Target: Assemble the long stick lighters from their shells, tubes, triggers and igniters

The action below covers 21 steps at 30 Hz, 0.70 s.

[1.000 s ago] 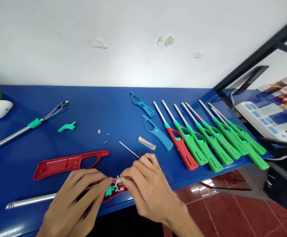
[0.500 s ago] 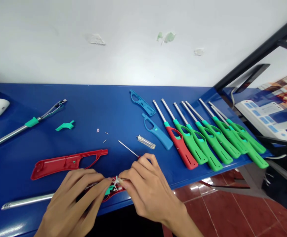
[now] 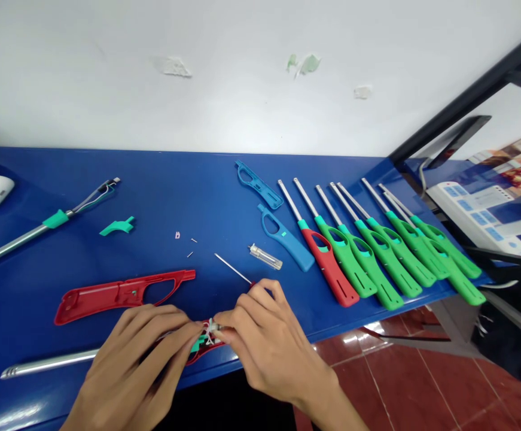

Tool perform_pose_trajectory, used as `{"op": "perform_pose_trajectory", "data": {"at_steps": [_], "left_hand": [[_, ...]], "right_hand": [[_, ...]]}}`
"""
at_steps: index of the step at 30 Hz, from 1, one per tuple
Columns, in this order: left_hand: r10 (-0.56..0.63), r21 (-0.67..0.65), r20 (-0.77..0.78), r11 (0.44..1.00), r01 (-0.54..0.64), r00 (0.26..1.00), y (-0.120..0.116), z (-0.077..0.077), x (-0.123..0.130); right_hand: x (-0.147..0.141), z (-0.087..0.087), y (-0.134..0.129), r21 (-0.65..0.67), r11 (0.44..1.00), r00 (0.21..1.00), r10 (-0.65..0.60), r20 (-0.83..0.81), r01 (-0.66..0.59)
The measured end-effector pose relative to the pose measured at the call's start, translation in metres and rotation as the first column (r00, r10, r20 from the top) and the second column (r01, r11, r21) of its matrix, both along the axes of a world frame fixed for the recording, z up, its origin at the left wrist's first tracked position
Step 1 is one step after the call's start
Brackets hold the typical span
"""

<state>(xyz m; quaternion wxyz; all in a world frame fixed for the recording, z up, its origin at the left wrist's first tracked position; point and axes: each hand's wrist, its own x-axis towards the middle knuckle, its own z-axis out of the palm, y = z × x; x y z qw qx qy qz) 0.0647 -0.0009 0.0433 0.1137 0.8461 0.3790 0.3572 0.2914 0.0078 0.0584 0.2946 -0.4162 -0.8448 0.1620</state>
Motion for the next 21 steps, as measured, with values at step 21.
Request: {"op": "perform_pose_trajectory", "data": {"at_steps": [21], "left_hand": [[0.0,0.062,-0.079,0.998,0.005,0.997,0.0,0.0021,-0.0054]], "right_hand": [[-0.0008,0.0011,0.001,0.079,0.997,0.997,0.007,0.079,-0.014]]}}
